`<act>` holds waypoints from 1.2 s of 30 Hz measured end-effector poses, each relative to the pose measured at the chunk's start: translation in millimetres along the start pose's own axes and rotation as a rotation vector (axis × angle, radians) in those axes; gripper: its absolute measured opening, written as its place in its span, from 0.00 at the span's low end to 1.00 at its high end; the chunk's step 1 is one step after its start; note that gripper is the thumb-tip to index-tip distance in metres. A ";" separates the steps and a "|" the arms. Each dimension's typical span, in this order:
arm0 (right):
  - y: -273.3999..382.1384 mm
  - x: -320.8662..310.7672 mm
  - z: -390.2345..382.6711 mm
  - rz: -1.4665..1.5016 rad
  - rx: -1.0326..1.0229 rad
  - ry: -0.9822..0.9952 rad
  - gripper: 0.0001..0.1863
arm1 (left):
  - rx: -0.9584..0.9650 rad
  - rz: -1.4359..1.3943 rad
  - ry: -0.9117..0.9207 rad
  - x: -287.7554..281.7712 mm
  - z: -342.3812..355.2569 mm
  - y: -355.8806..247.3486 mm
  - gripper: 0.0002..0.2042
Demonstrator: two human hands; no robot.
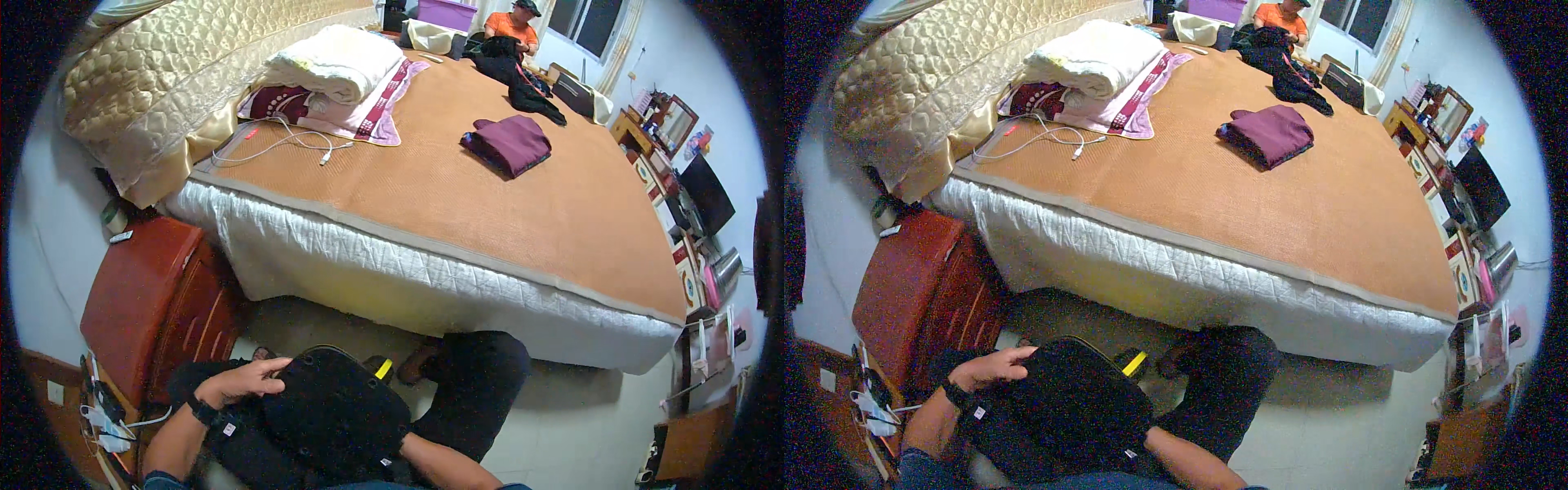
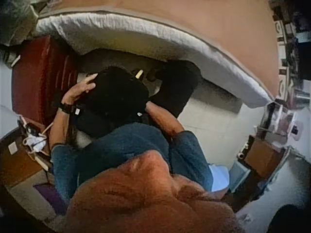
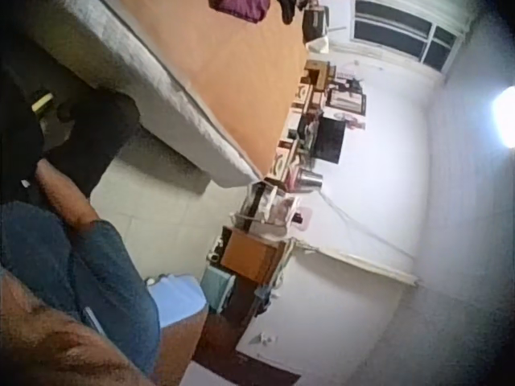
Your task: The recorder uses a screwdriver to tighten or fix the handle of a wooden nightstand drawer.
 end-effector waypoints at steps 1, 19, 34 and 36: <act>0.7 3.0 1.1 0.000 -0.006 0.007 0.30 | 0.022 -0.051 0.025 6.3 -2.5 -6.0 0.35; -19.5 25.5 -2.7 0.015 0.007 0.081 0.31 | 0.134 -0.429 -0.203 44.4 -35.9 -3.2 0.36; -28.5 99.2 -9.3 -0.045 -0.092 0.240 0.32 | 0.444 -0.113 -0.530 132.2 -189.5 -32.2 0.44; -23.6 128.0 -3.8 -0.071 -0.158 0.280 0.32 | 0.481 -0.111 -0.535 147.5 -214.2 -34.3 0.42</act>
Point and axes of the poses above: each hand's wrist, its own z-axis towards the middle knuckle, its own x-axis out of the palm, y = z × x, the point moved 4 cm from there along z, towards the middle knuckle, and after that the axes turned 6 degrees about -x, right-handed, at the moved point
